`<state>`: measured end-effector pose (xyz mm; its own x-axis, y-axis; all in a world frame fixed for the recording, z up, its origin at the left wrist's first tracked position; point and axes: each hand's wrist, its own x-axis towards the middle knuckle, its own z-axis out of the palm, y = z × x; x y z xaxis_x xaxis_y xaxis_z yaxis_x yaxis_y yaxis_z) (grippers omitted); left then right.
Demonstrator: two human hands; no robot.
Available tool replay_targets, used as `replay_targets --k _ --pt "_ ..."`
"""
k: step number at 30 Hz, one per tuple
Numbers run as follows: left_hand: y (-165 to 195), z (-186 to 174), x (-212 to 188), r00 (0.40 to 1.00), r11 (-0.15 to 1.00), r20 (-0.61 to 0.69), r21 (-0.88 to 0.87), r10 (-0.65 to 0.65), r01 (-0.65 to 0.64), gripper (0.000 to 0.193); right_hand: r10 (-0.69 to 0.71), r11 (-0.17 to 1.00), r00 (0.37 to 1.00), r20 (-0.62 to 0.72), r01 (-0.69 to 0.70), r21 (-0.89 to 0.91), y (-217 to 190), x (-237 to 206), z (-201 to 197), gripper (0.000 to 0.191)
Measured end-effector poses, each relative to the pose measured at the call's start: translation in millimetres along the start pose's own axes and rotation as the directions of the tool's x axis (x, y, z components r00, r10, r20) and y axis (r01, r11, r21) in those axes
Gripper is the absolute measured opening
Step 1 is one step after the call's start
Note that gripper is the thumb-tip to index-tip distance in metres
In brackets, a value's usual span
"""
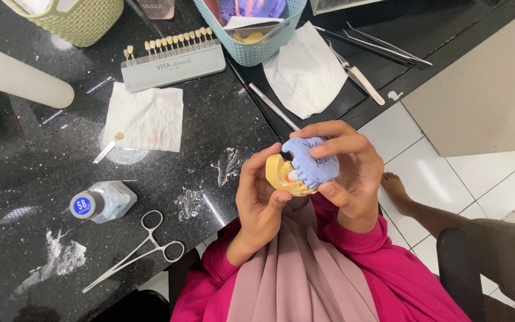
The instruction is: The person holds a yellow dental plaster model with a prosthetic tooth and presses it against a blue opposing model to check the bite fit. They then use a metal carving instrument to shape and smooth material on the prosthetic tooth, and finally apply material to the tooth with a fine brush.
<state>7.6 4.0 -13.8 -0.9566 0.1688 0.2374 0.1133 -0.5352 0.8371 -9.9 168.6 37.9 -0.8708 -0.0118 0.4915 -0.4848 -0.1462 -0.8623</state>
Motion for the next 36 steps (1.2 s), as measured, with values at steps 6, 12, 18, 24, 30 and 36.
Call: replay_targets --k 6,12,18,24,30,36 --pt "0 0 0 1.000 1.000 -0.002 0.004 -0.003 0.003 0.072 -0.024 0.999 0.999 0.030 0.025 -0.031 1 2 -4 0.042" --pt "0 -1 0 1.000 1.000 -0.004 0.007 -0.004 0.004 0.072 -0.032 0.998 0.998 0.046 0.035 -0.052 0 3 -6 0.043" --pt "1 0 -1 1.000 1.000 -0.001 -0.001 -0.014 0.014 0.072 -0.019 0.998 0.999 0.036 0.021 -0.058 -4 4 -4 0.043" --pt "1 0 0 1.000 1.000 0.001 0.008 -0.004 0.004 0.071 0.029 0.998 1.000 0.011 -0.028 -0.051 -11 2 0 0.041" --pt "1 -1 0 1.000 1.000 0.004 0.010 0.003 -0.003 0.071 0.032 0.997 0.999 -0.004 -0.033 -0.065 -14 1 2 0.042" --pt "2 0 1 1.000 1.000 0.003 0.026 0.013 -0.013 0.070 0.026 0.998 1.000 -0.001 -0.026 -0.065 -14 2 0 0.042"
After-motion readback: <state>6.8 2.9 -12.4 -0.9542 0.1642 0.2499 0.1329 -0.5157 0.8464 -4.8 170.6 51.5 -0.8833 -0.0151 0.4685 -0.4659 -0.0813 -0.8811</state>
